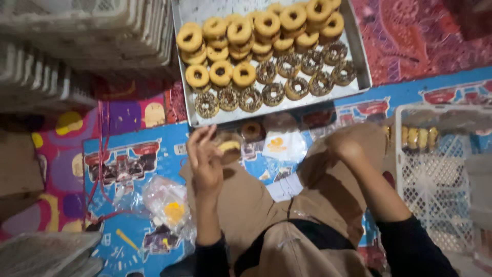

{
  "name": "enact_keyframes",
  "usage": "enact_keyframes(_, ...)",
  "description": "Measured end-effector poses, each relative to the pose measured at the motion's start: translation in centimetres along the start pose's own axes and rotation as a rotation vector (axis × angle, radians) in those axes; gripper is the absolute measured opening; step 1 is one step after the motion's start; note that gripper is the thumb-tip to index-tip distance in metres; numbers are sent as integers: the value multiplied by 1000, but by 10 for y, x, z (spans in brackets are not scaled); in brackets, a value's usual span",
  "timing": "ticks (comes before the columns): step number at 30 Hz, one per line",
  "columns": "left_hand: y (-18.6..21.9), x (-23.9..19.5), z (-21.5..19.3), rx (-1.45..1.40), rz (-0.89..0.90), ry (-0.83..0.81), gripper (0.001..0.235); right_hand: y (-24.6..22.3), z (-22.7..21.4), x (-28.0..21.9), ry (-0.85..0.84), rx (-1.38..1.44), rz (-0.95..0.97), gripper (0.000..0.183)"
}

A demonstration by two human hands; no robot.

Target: The person sits on the floor and packs donuts from a metal tray into small plastic bags. They place each bagged donut into a white plastic crate.

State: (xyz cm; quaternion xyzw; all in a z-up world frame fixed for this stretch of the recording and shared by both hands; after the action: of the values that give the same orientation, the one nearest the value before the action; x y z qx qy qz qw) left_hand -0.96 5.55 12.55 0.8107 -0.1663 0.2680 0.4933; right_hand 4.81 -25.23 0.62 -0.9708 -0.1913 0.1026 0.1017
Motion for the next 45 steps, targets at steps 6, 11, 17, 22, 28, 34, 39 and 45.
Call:
enact_keyframes(6, -81, -35, 38, -57, -514, -33, 24, -89, 59, 58, -31, 1145, -324, 61)
enact_keyframes(11, -139, -75, 35, -70, -558, 98, 20, -121, 150, 101, 271, 1699, 12, 20)
enact_keyframes(17, -141, -183, 34, 234, -871, 50, 24, -137, 280, -1, -173, 1873, 590, 16)
enact_keyframes(22, -192, -173, 65, 221, -816, 89, 35, -46, 273, 47, -113, 1374, 360, 21)
enact_keyframes(28, -279, -156, 161, 246, -677, 222, 25, 18, 222, 109, 417, 27, -26, 66)
enact_keyframes(34, -274, -145, 175, 633, -743, -46, 41, 28, 244, 135, 79, -1, 37, 29)
enact_keyframes(39, -200, -137, 170, 294, -593, -57, 30, 37, 230, 134, 229, 209, 27, 37)
enact_keyframes(45, -161, -118, 208, -358, -843, -377, 27, -2, 162, 42, 159, -144, -340, 18)
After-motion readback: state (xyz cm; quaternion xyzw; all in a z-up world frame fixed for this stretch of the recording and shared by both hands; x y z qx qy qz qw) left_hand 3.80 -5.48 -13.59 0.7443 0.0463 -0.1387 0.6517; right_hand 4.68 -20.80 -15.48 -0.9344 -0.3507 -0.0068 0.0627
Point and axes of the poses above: each hand's wrist, its own x-axis towards the middle knuckle, its own z-axis out of the palm, y = z × x, the point moved 3 cm from there along x, towards the middle knuckle, and after that the axes turned 6 degrees about -y, right-handed, at the moved point
